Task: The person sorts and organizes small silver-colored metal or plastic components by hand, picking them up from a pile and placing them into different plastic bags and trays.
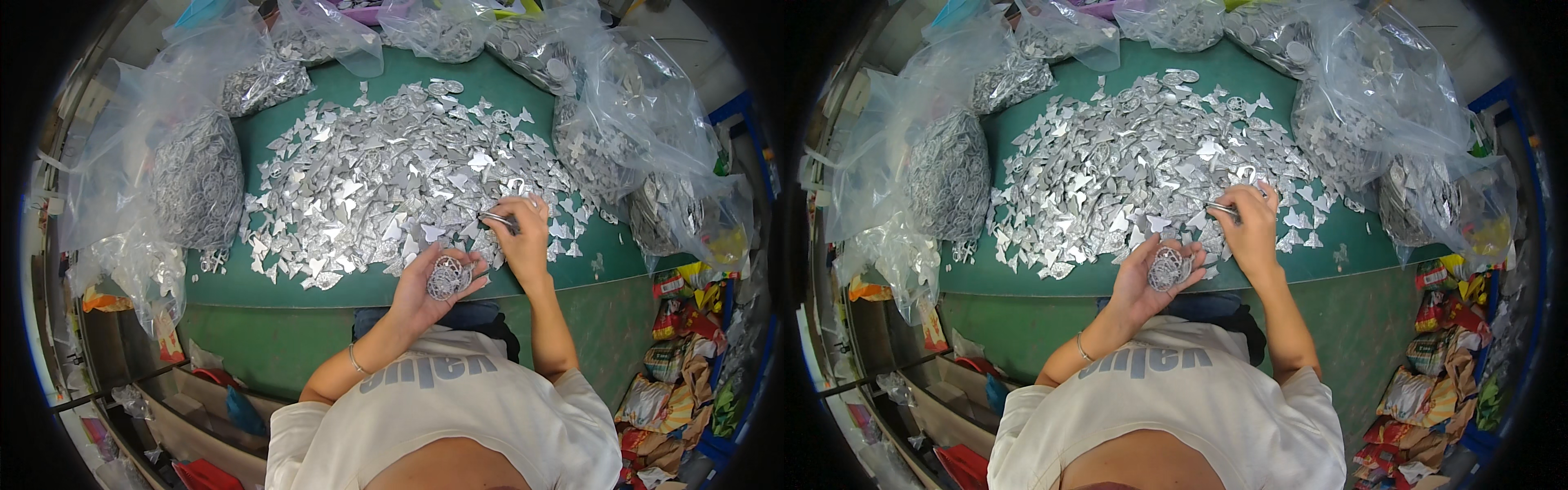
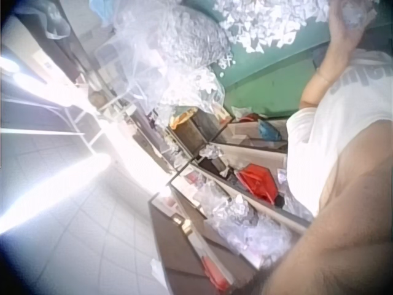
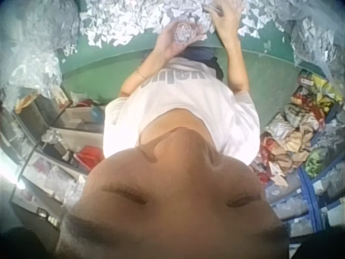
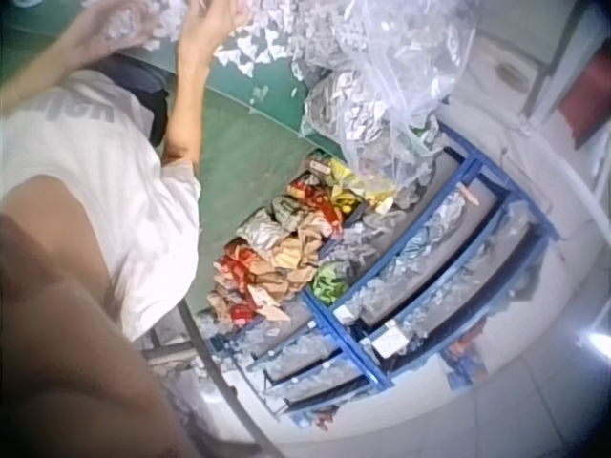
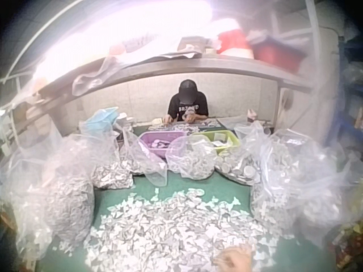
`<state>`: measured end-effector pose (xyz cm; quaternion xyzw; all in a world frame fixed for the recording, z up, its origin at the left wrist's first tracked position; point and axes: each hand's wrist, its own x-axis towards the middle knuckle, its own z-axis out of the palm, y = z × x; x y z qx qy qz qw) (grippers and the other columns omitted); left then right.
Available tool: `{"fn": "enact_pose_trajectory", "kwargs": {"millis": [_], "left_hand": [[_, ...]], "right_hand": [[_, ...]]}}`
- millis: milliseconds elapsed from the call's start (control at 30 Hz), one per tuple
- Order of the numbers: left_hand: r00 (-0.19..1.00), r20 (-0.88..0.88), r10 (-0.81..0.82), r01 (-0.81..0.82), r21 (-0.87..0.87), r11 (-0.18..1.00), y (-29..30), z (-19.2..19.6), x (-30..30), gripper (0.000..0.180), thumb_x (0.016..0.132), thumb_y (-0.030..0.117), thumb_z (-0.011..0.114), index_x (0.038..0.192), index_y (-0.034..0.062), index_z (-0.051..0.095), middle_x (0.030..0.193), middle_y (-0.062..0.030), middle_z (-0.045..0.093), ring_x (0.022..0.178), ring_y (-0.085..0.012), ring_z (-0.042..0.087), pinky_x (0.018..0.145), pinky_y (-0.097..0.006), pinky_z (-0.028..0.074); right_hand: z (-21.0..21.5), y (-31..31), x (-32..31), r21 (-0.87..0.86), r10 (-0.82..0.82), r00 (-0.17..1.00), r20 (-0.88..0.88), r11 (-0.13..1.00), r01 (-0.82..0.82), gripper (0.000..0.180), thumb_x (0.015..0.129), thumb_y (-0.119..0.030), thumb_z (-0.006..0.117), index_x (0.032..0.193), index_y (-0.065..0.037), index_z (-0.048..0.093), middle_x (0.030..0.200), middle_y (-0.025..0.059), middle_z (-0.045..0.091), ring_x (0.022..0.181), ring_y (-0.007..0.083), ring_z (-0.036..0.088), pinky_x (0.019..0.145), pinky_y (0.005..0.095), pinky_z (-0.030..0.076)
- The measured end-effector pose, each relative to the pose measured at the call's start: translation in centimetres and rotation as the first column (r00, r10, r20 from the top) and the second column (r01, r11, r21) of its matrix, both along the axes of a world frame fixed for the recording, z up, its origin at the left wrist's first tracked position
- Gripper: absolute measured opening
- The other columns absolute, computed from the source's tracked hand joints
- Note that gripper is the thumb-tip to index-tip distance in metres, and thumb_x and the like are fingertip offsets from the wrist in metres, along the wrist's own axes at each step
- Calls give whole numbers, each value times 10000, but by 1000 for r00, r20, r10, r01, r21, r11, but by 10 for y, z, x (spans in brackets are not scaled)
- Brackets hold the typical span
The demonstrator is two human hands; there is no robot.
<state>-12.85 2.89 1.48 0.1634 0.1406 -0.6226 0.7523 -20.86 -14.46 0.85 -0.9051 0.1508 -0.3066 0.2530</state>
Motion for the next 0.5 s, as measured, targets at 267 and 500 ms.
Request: {"fn": "enact_pose_trajectory", "kwargs": {"millis": [267, 500], "left_hand": [[980, -179, 91, -102, -56, 993, -2, -3, 0, 219, 942, 231, 413, 874, 45, 509, 1088, -161, 517, 886, -215, 523, 688, -313, 454], [997, -67, 27, -30, -52, 998, 0, -11, -1, 240, 936, 282, 447, 933, 57, 529, 964, -106, 486, 703, -135, 441, 483, -206, 382]], "right_hand": [[12, -29, -11, 916, -474, 826, 306, -89, -391, 110, 871, -105, 551, 939, -25, 522, 765, 53, 532, 668, 125, 526, 573, 224, 425], [15, -68, 24, 675, -169, 966, 194, 738, -7, 113, 809, -111, 630, 877, -26, 603, 600, -33, 469, 534, 76, 438, 495, 208, 332]]}}
